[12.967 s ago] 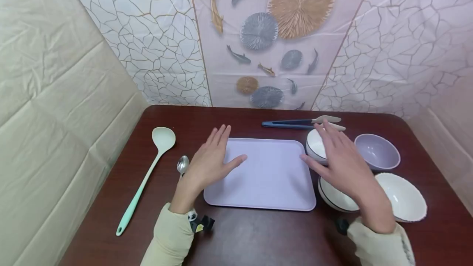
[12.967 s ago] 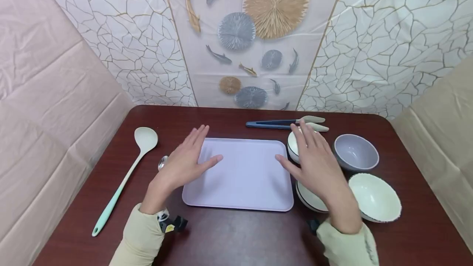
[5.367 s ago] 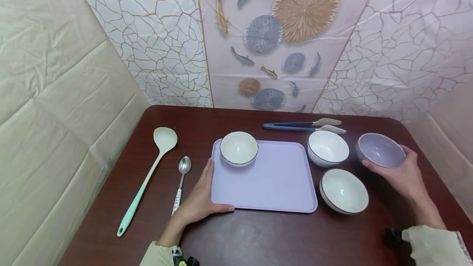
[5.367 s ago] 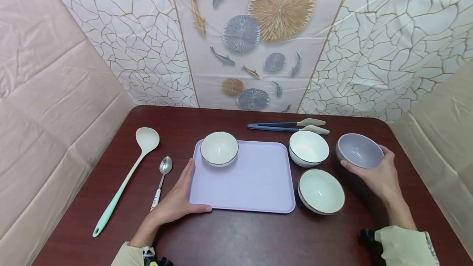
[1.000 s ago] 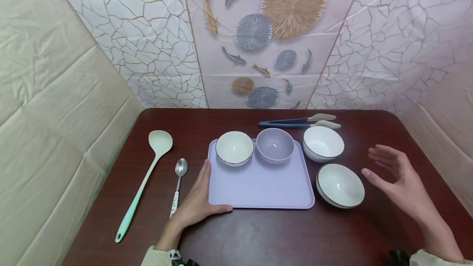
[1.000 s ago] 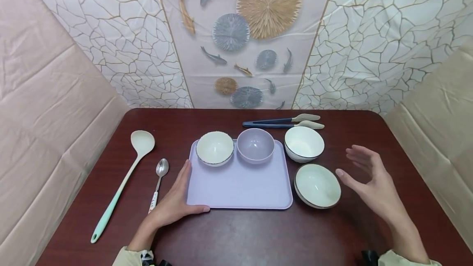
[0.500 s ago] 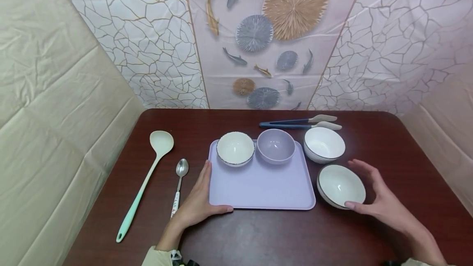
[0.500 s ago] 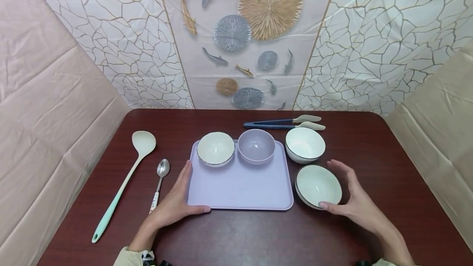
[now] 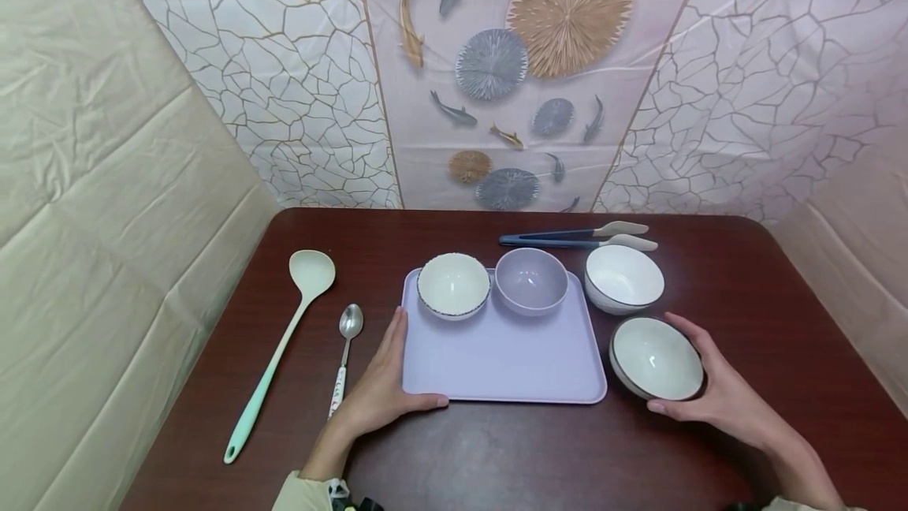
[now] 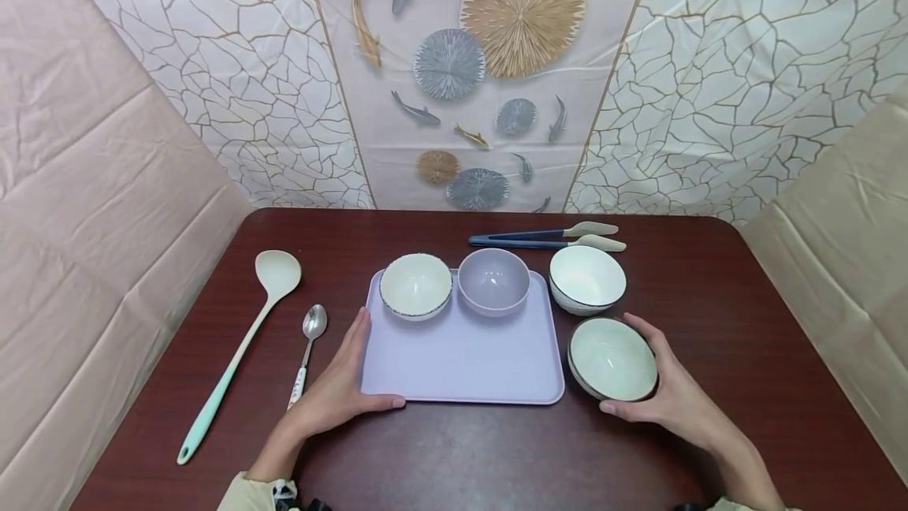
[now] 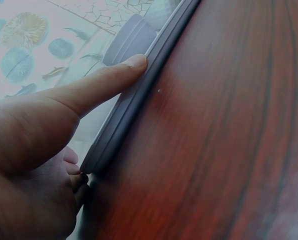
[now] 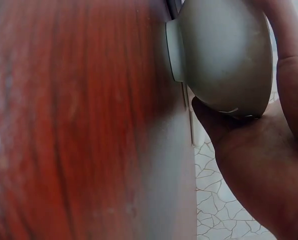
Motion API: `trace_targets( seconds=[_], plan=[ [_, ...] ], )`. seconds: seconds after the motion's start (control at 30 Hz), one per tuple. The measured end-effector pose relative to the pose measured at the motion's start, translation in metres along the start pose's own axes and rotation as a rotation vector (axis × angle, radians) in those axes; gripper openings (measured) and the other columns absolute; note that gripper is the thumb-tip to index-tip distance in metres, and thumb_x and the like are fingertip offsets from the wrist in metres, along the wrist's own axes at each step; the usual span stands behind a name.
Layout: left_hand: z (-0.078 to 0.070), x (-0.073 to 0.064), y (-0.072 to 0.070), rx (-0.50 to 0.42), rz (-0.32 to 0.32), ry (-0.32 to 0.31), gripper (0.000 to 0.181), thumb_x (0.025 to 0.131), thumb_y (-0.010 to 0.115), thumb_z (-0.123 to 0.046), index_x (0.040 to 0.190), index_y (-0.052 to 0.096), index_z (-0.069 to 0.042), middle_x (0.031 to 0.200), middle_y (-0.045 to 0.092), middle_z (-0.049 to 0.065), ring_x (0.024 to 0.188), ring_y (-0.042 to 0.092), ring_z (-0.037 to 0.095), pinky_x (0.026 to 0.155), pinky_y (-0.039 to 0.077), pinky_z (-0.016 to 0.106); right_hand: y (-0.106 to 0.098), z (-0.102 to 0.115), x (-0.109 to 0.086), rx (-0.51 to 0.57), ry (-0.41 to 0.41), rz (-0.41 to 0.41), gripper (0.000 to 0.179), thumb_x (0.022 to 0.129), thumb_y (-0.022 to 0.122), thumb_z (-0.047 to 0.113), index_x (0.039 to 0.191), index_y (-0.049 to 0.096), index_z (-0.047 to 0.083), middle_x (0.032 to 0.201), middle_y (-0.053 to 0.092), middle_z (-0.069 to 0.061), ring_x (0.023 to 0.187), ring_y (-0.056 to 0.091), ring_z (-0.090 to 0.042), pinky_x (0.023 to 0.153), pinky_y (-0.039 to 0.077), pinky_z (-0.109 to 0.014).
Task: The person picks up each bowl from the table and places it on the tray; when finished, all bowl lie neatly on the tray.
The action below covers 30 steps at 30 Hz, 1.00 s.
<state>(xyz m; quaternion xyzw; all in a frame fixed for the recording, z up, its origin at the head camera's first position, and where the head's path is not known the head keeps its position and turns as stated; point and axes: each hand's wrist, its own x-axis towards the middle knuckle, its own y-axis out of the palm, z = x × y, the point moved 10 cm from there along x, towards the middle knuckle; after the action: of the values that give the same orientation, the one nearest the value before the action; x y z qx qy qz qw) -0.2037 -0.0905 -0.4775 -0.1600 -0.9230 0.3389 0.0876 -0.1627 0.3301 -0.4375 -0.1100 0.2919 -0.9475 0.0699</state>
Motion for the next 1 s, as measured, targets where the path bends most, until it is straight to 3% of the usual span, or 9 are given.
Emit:
trace_targets(
  seconds=[0.3, 0.6, 0.77, 1.0],
  plan=[
    [-0.002, 0.0, -0.001, 0.01, 0.005, -0.003, 0.138, 0.064, 0.088, -0.055, 0.157, -0.002, -0.007, 0.163, -0.002, 0.012, 0.147, 0.004, 0.021, 0.113, 0.018, 0.048, 0.002, -0.002, -0.001, -0.012, 0.024, -0.004, 0.118, 0.059, 0.095, 0.006, 0.153, 0.024, 0.015, 0.138, 0.042, -0.009, 0.113, 0.049, -0.013, 0.087, 0.039, -0.01],
    [0.0, 0.0, 0.0, 0.013, 0.0, -0.003, 0.139, 0.063, 0.087, -0.057, 0.157, -0.002, -0.007, 0.163, -0.002, 0.012, 0.147, 0.004, 0.022, 0.113, 0.019, 0.05, -0.005, 0.001, -0.001, -0.079, 0.019, -0.071, 0.114, 0.058, 0.096, 0.01, 0.151, 0.029, 0.018, 0.135, 0.046, -0.007, 0.106, 0.053, -0.009, 0.084, 0.04, -0.01],
    [0.0, 0.0, 0.001, 0.017, 0.004, -0.004, 0.139, 0.064, 0.087, -0.057, 0.157, -0.002, -0.007, 0.163, -0.002, 0.012, 0.147, 0.003, 0.021, 0.113, 0.019, 0.048, -0.013, 0.008, -0.001, -0.093, 0.004, -0.111, 0.115, 0.058, 0.095, 0.006, 0.152, 0.03, 0.016, 0.135, 0.045, -0.004, 0.106, 0.051, -0.006, 0.084, 0.038, -0.008],
    [0.0, 0.0, 0.0, 0.021, 0.001, -0.002, 0.139, 0.063, 0.087, -0.057, 0.157, -0.002, -0.007, 0.163, -0.002, 0.011, 0.147, 0.003, 0.021, 0.113, 0.019, 0.048, -0.015, 0.021, 0.006, -0.085, -0.017, -0.105, 0.115, 0.057, 0.095, 0.005, 0.151, 0.03, 0.017, 0.135, 0.045, -0.003, 0.108, 0.051, -0.006, 0.085, 0.039, -0.009]
  ],
)
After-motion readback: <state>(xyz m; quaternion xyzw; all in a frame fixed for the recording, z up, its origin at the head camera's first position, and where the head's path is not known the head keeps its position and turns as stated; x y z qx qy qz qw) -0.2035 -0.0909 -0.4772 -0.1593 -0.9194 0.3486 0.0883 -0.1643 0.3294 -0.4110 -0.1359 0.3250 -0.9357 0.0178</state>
